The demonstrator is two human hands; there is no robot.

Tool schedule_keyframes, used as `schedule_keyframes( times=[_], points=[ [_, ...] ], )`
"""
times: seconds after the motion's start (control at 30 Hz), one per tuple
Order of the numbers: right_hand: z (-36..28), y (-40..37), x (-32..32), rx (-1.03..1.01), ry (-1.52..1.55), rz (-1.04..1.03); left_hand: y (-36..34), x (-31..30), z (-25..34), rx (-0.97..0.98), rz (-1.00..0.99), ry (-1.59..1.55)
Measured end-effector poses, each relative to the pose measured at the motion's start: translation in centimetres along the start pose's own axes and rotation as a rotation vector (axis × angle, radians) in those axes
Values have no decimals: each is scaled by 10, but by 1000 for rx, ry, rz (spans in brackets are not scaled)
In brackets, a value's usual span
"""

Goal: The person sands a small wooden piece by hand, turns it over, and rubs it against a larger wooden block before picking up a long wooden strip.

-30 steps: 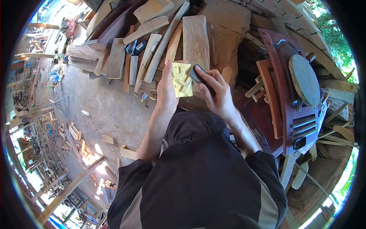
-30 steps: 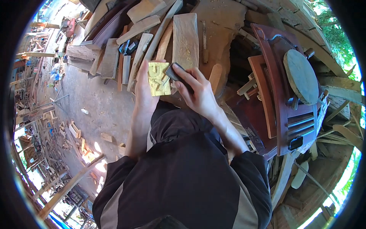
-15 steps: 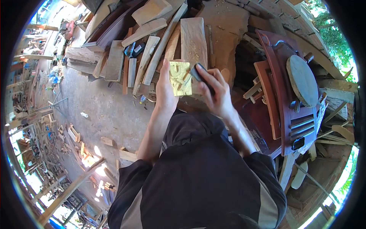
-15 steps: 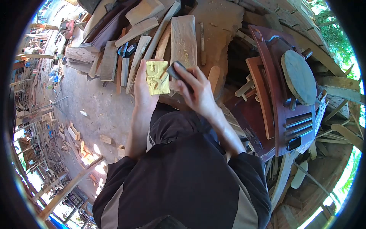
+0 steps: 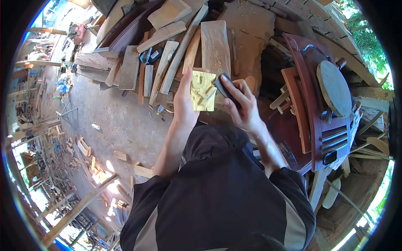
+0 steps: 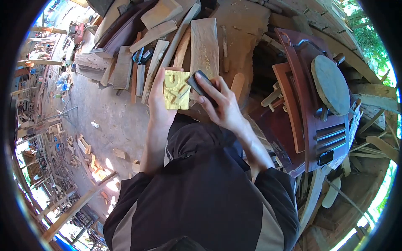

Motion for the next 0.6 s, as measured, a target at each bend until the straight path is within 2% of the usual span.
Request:
schedule_keyframes(
  times=[0.07, 0.17, 0.27, 0.33, 0.4, 0.47, 0.53, 0.57, 0.6],
  points=[
    [-5, -1, -10, -41, -25, 28, -6, 6, -6, -36, -6, 42],
    [12, 1, -33, 122, 32, 218, -4, 20, -9, -59, -37, 27],
    [6, -5, -35, 212, 137, 231, -3, 25, -11, -73, -44, -44],
    [-14, -5, -33, 29, 91, 225, -2, 31, -5, -20, -65, -51],
    [-42, -8, -12, -211, -42, -14, -2, 30, -4, -26, -112, -9],
    [-42, -8, -4, -177, -53, -88, -3, 36, -5, -38, -161, 34],
    [-21, 0, -19, -60, -86, 41, -5, 30, 0, 15, 13, 124],
    [-26, 0, -19, -73, -55, 48, -4, 27, -2, 15, -3, 113],
    [-43, -2, -8, -159, -62, -87, -3, 24, 0, 22, -5, 114]
  ],
)
Point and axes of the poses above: each hand's wrist, its own y-axis towards the middle knuckle, its own x-axis out of the palm, z = x × y, the point moved 10 cm from there along y, towards the middle knuckle, and after that the axes turned 1 degree about -y, right-handed, at the moved point
